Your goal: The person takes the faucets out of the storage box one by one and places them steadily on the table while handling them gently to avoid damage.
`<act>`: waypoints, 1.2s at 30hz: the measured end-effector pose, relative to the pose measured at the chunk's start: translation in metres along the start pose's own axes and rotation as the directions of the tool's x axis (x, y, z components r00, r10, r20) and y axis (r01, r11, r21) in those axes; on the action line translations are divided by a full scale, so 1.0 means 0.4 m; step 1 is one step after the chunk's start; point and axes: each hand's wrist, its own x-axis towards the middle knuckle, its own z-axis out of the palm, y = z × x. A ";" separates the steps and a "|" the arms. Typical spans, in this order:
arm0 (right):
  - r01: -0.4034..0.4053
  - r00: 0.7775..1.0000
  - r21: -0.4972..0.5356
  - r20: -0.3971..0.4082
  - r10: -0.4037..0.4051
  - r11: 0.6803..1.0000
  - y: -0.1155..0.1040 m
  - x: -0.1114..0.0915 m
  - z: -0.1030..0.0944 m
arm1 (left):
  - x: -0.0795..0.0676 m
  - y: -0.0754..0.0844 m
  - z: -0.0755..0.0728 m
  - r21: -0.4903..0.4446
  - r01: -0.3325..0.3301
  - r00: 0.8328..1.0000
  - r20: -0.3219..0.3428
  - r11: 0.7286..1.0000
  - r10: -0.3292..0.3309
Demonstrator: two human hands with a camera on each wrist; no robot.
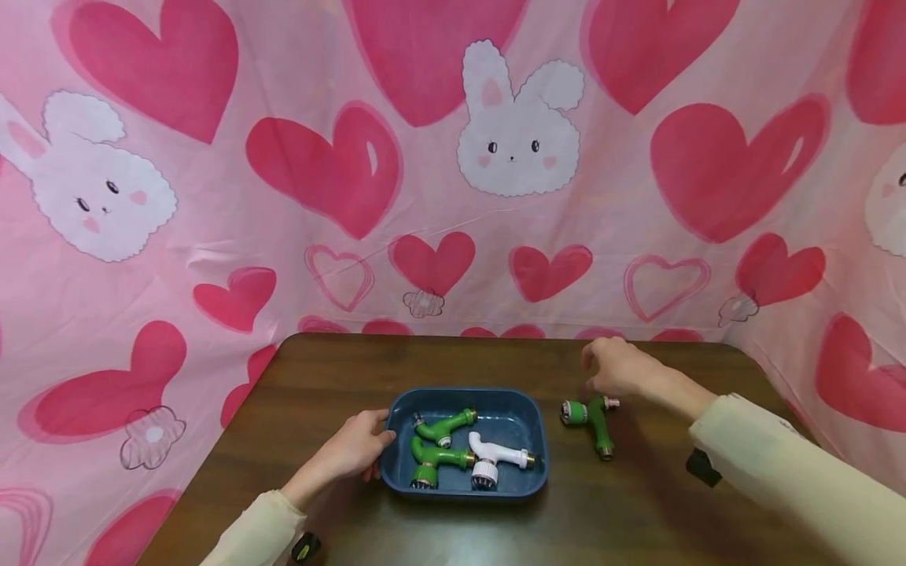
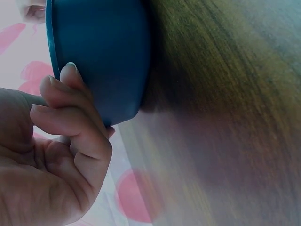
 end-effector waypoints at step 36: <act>0.109 0.989 -0.031 -0.101 -0.112 0.994 -0.059 -0.025 -0.052 | 0.000 0.008 0.004 0.010 0.029 0.999 -0.014 1.000 -0.029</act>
